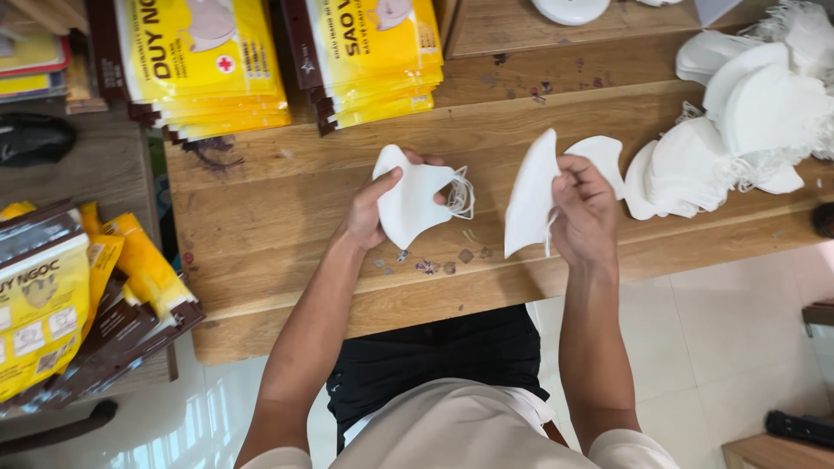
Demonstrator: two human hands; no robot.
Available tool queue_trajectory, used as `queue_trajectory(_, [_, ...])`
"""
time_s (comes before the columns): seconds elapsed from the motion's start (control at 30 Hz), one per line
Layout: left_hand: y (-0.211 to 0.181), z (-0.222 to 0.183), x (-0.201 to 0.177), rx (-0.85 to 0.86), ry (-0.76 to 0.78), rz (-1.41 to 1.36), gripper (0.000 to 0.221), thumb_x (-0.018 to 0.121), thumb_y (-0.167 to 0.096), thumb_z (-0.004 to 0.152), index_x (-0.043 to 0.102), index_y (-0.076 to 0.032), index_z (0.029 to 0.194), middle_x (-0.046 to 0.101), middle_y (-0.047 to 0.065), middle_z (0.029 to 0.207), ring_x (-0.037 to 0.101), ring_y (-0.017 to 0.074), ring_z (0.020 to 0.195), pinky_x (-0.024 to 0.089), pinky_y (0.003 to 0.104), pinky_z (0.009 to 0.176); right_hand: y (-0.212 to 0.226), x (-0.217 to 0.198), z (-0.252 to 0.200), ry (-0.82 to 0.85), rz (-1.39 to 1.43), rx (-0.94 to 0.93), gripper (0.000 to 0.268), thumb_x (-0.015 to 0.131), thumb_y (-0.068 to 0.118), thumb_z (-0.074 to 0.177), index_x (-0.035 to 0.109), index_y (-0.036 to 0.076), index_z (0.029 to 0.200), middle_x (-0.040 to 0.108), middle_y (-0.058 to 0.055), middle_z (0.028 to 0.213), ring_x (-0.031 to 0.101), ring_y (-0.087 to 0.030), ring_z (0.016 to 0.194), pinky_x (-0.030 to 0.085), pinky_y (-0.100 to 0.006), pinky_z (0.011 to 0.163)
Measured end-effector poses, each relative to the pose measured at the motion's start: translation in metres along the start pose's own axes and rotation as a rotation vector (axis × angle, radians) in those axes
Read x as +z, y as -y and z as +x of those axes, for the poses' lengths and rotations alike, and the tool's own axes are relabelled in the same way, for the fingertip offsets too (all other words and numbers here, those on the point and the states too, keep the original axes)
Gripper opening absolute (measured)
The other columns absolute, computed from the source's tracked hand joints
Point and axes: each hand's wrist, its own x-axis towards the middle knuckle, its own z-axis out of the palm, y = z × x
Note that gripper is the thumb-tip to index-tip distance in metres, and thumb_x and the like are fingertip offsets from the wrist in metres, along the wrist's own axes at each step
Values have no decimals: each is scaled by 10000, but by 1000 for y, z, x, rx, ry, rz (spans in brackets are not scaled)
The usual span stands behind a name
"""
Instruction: Manually packing individual face masks into plastic pouches on a wooden workbench.
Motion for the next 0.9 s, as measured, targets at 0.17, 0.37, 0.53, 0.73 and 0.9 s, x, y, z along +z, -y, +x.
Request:
queue_trajectory(0.17, [-4, 1, -1, -12, 34, 19, 359, 480, -343, 1002, 541, -78, 1237, 591, 232, 1361, 736, 370, 976, 611, 506, 858, -17, 33, -6, 137, 145, 191, 69, 654, 73, 988, 618, 55, 1044, 646, -40, 739, 649, -113, 568, 530, -191, 512])
queue_trajectory(0.37, [17, 7, -34, -21, 2, 130, 553, 558, -466, 961, 532, -32, 1303, 642, 235, 1258, 733, 342, 1010, 626, 475, 864, -1, 93, -16, 285, -154, 190, 109, 659, 40, 977, 602, -2, 1061, 597, -76, 634, 523, -91, 317, 405, -156, 283])
queue_trajectory(0.53, [4, -4, -4, -77, -68, 34, 726, 465, -689, 932, 569, -67, 1292, 673, 192, 1193, 736, 287, 974, 643, 419, 817, -5, 118, -13, 314, -429, 89, 104, 713, 91, 971, 679, 29, 1047, 737, -131, 831, 595, -90, 519, 477, -195, 416])
queue_trajectory(0.73, [-1, -6, 2, -167, -142, 61, 843, 393, -753, 911, 594, -36, 1308, 722, 157, 1043, 761, 256, 861, 675, 384, 725, 10, 131, -14, 303, -789, -110, 56, 741, 93, 963, 727, 77, 1015, 796, -109, 969, 747, -201, 724, 555, -289, 606])
queue_trajectory(0.9, [4, -6, -9, -205, -117, 114, 801, 478, -720, 914, 567, -59, 1358, 711, 108, 1023, 754, 232, 867, 674, 375, 773, 12, 138, -16, 302, -903, -188, 28, 704, 67, 970, 695, 41, 964, 795, -110, 994, 718, -171, 536, 528, -258, 481])
